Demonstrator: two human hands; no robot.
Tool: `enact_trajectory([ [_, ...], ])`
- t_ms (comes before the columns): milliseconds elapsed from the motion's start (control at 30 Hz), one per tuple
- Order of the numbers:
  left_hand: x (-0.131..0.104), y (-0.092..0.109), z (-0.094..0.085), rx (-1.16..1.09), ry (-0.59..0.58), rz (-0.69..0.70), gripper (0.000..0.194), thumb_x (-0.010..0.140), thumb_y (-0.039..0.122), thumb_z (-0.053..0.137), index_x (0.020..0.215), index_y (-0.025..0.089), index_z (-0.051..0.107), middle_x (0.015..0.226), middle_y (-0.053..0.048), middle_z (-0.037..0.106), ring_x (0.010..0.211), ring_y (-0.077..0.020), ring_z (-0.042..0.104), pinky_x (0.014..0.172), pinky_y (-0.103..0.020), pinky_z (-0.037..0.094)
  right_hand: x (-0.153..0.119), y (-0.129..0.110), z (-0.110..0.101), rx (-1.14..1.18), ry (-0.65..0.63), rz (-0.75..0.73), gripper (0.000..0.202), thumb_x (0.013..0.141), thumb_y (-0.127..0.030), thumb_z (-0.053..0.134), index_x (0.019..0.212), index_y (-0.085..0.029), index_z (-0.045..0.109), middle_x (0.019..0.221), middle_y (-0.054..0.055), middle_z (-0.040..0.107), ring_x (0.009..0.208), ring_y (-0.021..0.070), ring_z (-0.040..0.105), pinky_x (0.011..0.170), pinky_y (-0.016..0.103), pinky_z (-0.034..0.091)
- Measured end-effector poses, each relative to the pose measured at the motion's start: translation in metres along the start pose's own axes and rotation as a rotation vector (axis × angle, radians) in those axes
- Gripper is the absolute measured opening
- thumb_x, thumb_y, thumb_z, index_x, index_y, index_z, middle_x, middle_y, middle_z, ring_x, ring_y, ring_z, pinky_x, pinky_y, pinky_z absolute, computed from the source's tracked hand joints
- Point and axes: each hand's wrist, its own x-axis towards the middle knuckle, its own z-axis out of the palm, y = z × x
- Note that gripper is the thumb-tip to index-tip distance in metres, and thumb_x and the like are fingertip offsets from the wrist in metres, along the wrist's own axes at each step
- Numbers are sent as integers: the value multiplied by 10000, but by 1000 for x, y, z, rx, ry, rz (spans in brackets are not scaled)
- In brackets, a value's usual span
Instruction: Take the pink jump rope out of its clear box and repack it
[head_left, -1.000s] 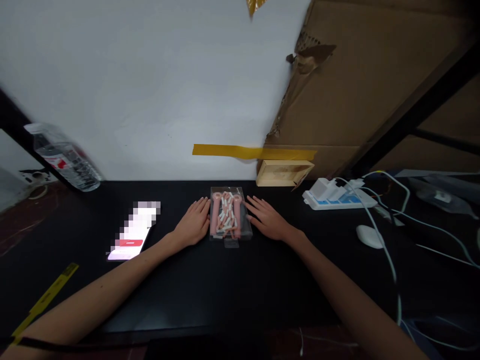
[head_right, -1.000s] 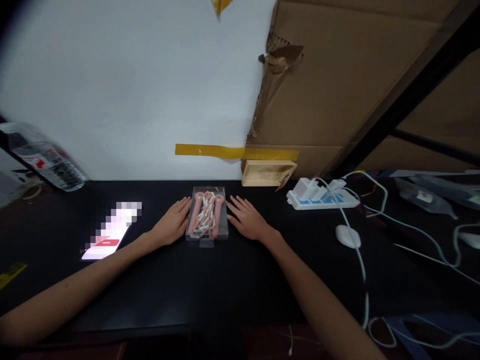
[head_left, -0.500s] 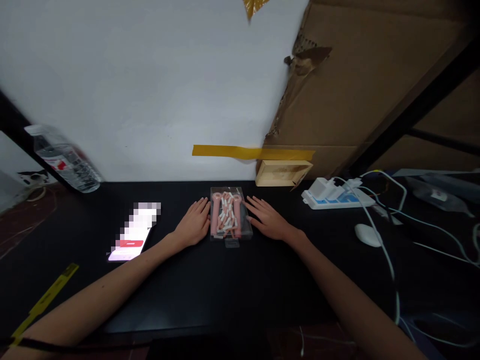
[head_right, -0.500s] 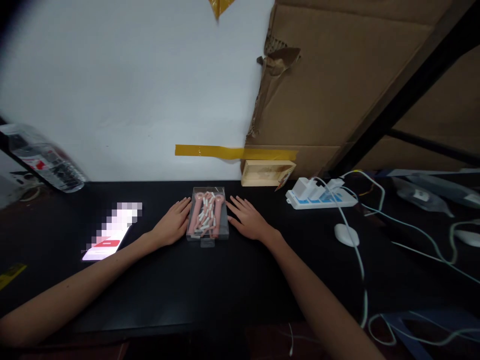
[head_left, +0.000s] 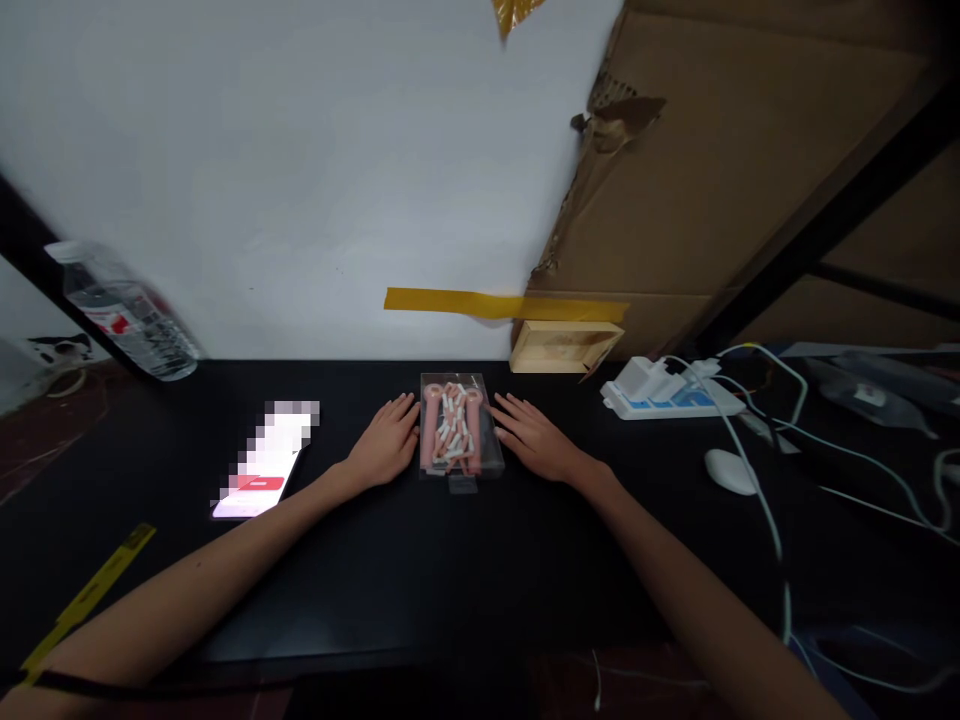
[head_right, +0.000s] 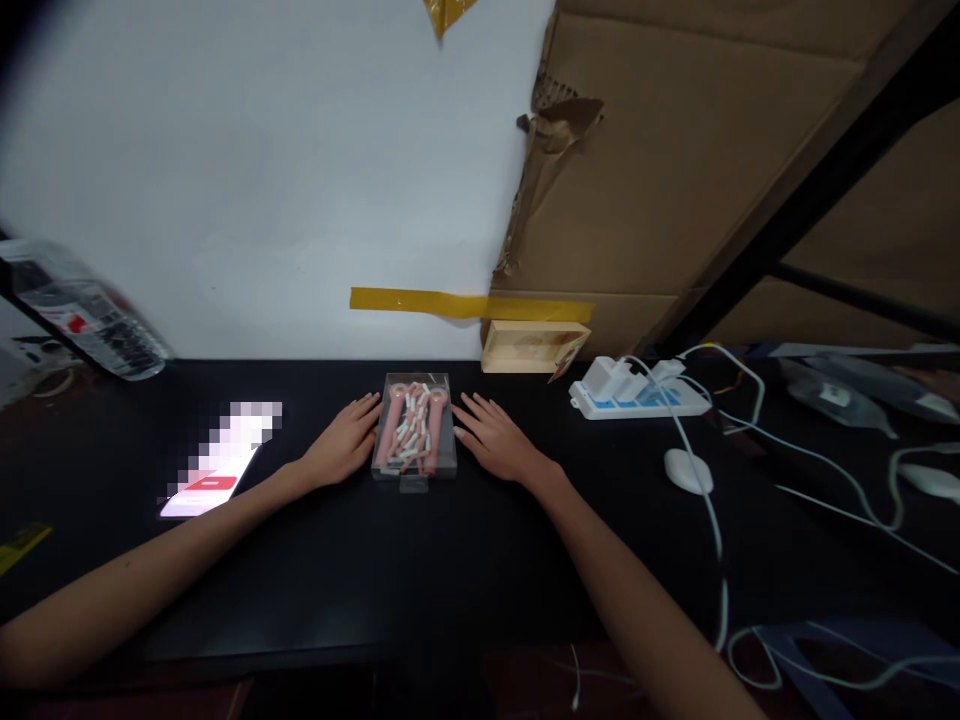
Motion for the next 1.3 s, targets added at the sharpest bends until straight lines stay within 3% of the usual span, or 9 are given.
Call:
enact_trajectory([
  [167, 9, 2, -6, -204, -57, -172, 539, 1019, 399, 276, 1395, 119, 543, 1536, -140, 428, 1471, -270, 314, 1193, -503, 241, -4, -4, -11, 62, 35, -53, 572, 1025, -552, 327, 1450, -223, 521, 1570, 118, 416, 1475, 294, 334, 1199, 527, 291],
  [333, 11, 6, -19, -326, -130, -143, 617, 941, 516, 466, 1451, 170, 492, 1572, -117, 368, 1493, -312, 247, 1201, -532, 181, -5, -8, -20, 127, 82, -119, 458, 978, -525, 487, 1287, -231, 654, 1496, 133, 505, 1399, 311, 452, 1141, 530, 382],
  [433, 11, 6, -25, -396, -147, -161, 583, 929, 483, 485, 1431, 190, 523, 1545, -97, 426, 1490, -316, 257, 1204, -519, 180, -2, -8, -17, 136, 184, -36, 423, 968, -509, 507, 1212, -198, 654, 1437, 161, 547, 1363, 311, 488, 1132, 522, 396],
  [600, 14, 5, -36, -580, -120, -173, 509, 933, 385, 452, 1390, 196, 574, 1356, -83, 633, 1243, -289, 593, 1027, -438, 468, -2, 1, -13, 166, 251, 128, 724, 900, -605, 568, 1472, -190, 410, 1511, 179, 463, 1392, 352, 446, 1145, 567, 373],
  [700, 16, 5, -47, -516, -94, -195, 461, 950, 295, 387, 1328, 183, 624, 1115, -73, 745, 973, -246, 709, 868, -405, 552, -4, 1, -13, 187, 214, 94, 689, 911, -590, 564, 1474, -214, 437, 1507, 158, 478, 1395, 344, 447, 1152, 566, 367],
  [867, 11, 18, -61, 62, 168, -38, 368, 950, 226, 420, 1237, 183, 645, 1283, -94, 673, 1313, -290, 525, 1147, -541, 301, -4, -10, -16, 220, 175, -102, 425, 958, -457, 556, 1322, -247, 616, 1407, 118, 578, 1316, 282, 535, 1116, 510, 434],
  [967, 1, 36, -56, 179, 36, -49, 459, 978, 439, 417, 1246, 125, 617, 1289, -162, 653, 1325, -354, 500, 1121, -572, 321, -5, -16, -18, 224, 163, -157, 409, 949, -413, 583, 1320, -245, 623, 1379, 117, 598, 1283, 275, 560, 1089, 500, 461],
  [1067, -5, 45, -43, 202, -27, -93, 857, 875, 718, 470, 1430, 66, 458, 1493, -262, 442, 1407, -435, 373, 1142, -619, 249, -6, -18, -22, 220, 155, -193, 394, 943, -411, 595, 1301, -252, 641, 1370, 112, 605, 1267, 275, 571, 1071, 499, 474],
  [1300, 11, 18, -50, 122, -234, 204, 998, 851, 828, 414, 1576, 163, 241, 1623, -191, 218, 1505, -364, 180, 1197, -564, 121, -5, -16, -22, 221, 27, -136, 552, 987, -546, 462, 1432, -229, 536, 1514, 126, 494, 1410, 314, 436, 1155, 555, 361],
])
